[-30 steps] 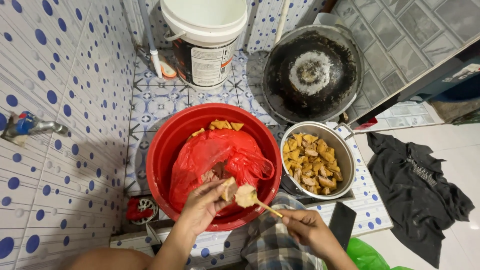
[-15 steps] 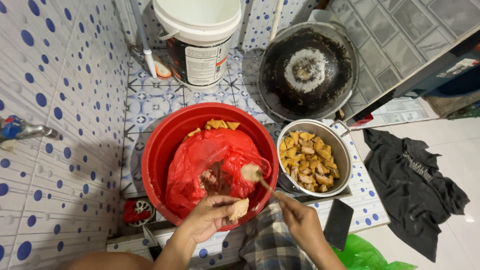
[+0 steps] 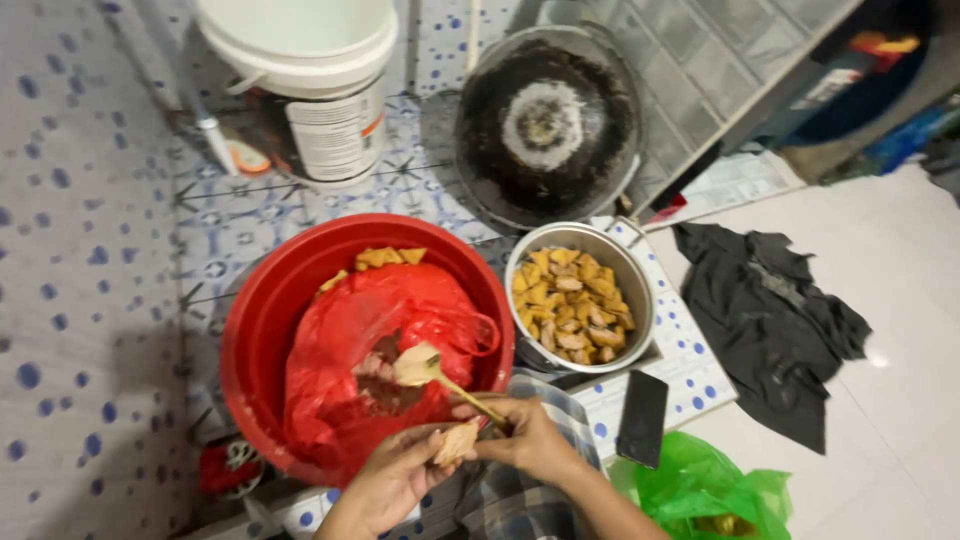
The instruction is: Filling small pieces of dough with a meat mixture using a wooden spoon and placing them into a pot.
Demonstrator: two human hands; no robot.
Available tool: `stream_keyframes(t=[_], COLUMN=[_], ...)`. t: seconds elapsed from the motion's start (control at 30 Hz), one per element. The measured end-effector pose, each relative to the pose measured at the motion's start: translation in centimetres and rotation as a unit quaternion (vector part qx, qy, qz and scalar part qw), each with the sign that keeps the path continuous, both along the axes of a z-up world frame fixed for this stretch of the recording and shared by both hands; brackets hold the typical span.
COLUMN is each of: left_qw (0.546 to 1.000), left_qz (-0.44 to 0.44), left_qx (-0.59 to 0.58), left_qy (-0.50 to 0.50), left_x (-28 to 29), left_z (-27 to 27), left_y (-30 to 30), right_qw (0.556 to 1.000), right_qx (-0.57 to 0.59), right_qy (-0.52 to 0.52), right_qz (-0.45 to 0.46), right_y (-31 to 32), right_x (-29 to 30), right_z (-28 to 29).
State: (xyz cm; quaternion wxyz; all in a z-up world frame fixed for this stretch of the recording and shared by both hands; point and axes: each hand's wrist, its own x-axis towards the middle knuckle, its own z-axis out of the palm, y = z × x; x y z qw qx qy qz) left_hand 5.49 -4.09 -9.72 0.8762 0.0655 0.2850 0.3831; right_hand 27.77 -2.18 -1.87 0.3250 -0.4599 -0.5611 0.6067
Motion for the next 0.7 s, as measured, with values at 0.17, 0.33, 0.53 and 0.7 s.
stream_keyframes(t=[0.17, 0.33, 0.53, 0.7], left_qw=[1.000, 0.999, 0.991, 0.982], left_qz=[-0.029, -0.045, -0.067, 0.033], left_qx=[-0.006, -0.014, -0.069, -0.131], left_qy=[0.005, 0.023, 0.091, 0.132], left_x=[0.6, 1.1, 1.6, 1.0], left_z=[0.7, 0.1, 0.7, 1.4], left_y=[-0.1, -0.1, 0.8, 1.5], right_qw=[0.998, 0.998, 0.996, 0.940], right_qx=[-0.014, -0.004, -0.038, -0.082], right_qy=[0.038, 0.015, 0.086, -0.168], right_qz=[0.044, 0.058, -0.008, -0.285], right_y=[-0.1, 0.0, 1.6, 6.1], right_x=[0.1, 0.6, 4.5, 13.5], right_z=[1.8, 1.6, -2.8, -9.3])
